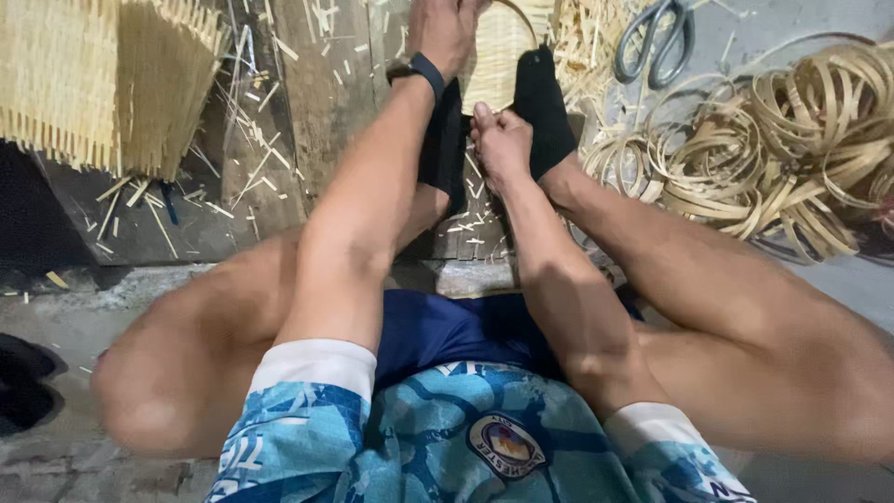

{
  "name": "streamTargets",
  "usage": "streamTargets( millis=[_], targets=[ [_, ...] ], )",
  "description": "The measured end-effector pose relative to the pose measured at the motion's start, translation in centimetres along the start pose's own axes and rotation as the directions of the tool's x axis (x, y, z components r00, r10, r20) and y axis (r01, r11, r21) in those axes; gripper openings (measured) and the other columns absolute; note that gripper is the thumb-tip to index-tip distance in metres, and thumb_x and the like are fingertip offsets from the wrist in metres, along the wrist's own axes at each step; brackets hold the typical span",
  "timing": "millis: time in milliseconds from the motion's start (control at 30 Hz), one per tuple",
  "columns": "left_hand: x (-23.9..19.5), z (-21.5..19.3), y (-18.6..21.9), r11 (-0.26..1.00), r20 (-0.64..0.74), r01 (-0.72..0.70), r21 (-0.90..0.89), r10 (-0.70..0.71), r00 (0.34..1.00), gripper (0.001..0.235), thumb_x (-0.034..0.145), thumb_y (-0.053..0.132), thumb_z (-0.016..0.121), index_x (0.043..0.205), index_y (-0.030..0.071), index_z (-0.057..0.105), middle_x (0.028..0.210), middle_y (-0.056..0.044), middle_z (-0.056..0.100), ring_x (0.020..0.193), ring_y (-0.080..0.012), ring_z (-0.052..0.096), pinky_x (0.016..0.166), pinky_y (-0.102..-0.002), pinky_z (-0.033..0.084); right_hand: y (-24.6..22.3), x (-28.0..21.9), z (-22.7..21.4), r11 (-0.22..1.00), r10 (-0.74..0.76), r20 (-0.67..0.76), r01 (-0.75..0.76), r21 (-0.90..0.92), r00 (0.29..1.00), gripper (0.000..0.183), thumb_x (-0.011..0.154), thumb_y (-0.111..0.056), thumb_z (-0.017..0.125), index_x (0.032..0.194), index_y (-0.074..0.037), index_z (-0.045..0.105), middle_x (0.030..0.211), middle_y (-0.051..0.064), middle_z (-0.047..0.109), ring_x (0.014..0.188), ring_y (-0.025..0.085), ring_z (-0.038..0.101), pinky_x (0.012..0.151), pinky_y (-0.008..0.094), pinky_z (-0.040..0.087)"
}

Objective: The person sits on the floor and repeatedly places a circular bamboo weave onto a wooden block, then uses shears to trim the protruding edges. Trimmed pieces fall away, and the person stacks finished units nearby.

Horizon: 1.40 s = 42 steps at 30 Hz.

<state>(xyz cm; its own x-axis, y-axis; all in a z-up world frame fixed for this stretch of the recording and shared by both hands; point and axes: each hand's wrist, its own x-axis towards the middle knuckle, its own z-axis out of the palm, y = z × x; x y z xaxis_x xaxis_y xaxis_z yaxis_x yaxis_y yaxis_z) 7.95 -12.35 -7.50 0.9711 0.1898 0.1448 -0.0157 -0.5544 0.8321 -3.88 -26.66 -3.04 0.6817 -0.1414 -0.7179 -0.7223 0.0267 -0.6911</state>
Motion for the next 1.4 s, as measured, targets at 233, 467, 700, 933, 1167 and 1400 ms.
streamTargets(
  millis=[233,467,700,933,1167,1400],
  targets=[
    [0.8,-0.7,0.6,0.987,0.022,0.061,-0.147,-0.058,0.998,0.021,0.093,0.027,0.072,0.092,0.008,0.078,0.080,-0.014,0.077,0.074,-0.0311,0.074,0.066,-0.042,0.057,0.0,1.7,0.1,0.986,-0.158,-0.044,0.155,-0.061,0.986,0.019,0.092,-0.016,0.077,0.089,0.002,0.072,0.076,0.001,0.070,0.063,0.005,0.058,0.057,0.023,0.047],
    [1.7,-0.8,0.1,0.985,0.034,0.100,-0.143,-0.097,0.995,0.021,0.086,0.030,0.080,0.087,0.008,0.082,0.075,-0.010,0.078,0.064,-0.0225,0.075,0.061,-0.036,0.057,-2.8,-0.5,-0.8,0.930,-0.126,0.028,0.128,-0.345,0.992,0.034,0.101,-0.027,0.074,0.090,0.004,0.075,0.073,0.007,0.069,0.061,0.010,0.058,0.058,0.027,0.047],
    [2.1,-1.1,-1.0,0.928,0.185,0.336,-0.162,-0.306,0.934,0.035,0.085,0.034,0.087,0.072,0.004,0.076,0.060,-0.005,0.068,0.055,-0.0098,0.059,0.055,-0.032,0.051,-11.7,5.0,-2.8,0.791,-0.551,-0.053,0.501,-0.352,0.833,0.018,0.086,-0.019,0.086,0.081,-0.003,0.079,0.074,0.005,0.076,0.064,0.009,0.067,0.059,0.027,0.055],
    [2.4,0.0,-2.4,0.649,0.332,0.618,-0.443,-0.522,0.786,0.028,0.078,0.025,0.091,0.075,0.001,0.076,0.071,-0.003,0.074,0.061,-0.0086,0.064,0.059,-0.026,0.055,-9.4,9.6,-2.8,0.850,-0.447,-0.056,0.404,-0.337,0.893,0.027,0.086,-0.017,0.089,0.071,0.000,0.075,0.063,0.002,0.068,0.057,0.008,0.055,0.055,0.028,0.047],
    [2.6,-1.6,-0.6,0.592,0.303,0.595,-0.543,-0.523,0.797,0.039,0.074,0.020,0.094,0.096,0.006,0.065,0.089,-0.008,0.071,0.078,-0.0149,0.070,0.072,-0.029,0.062,-12.3,10.9,-0.6,0.667,-0.627,0.259,0.678,-0.308,0.735,0.019,0.097,-0.023,0.079,0.093,-0.004,0.077,0.079,0.005,0.074,0.071,0.012,0.068,0.067,0.030,0.054],
    [-4.9,-3.4,3.9,0.901,-0.408,0.427,0.078,-0.362,0.838,0.029,0.092,0.034,0.074,0.091,0.005,0.077,0.089,-0.019,0.070,0.081,-0.0367,0.068,0.074,-0.046,0.053,-14.5,8.9,3.9,0.678,-0.409,0.368,0.548,-0.490,0.835,0.033,0.081,-0.034,0.088,0.079,-0.008,0.068,0.085,0.006,0.075,0.082,0.019,0.071,0.075,0.034,0.055]
  ],
)
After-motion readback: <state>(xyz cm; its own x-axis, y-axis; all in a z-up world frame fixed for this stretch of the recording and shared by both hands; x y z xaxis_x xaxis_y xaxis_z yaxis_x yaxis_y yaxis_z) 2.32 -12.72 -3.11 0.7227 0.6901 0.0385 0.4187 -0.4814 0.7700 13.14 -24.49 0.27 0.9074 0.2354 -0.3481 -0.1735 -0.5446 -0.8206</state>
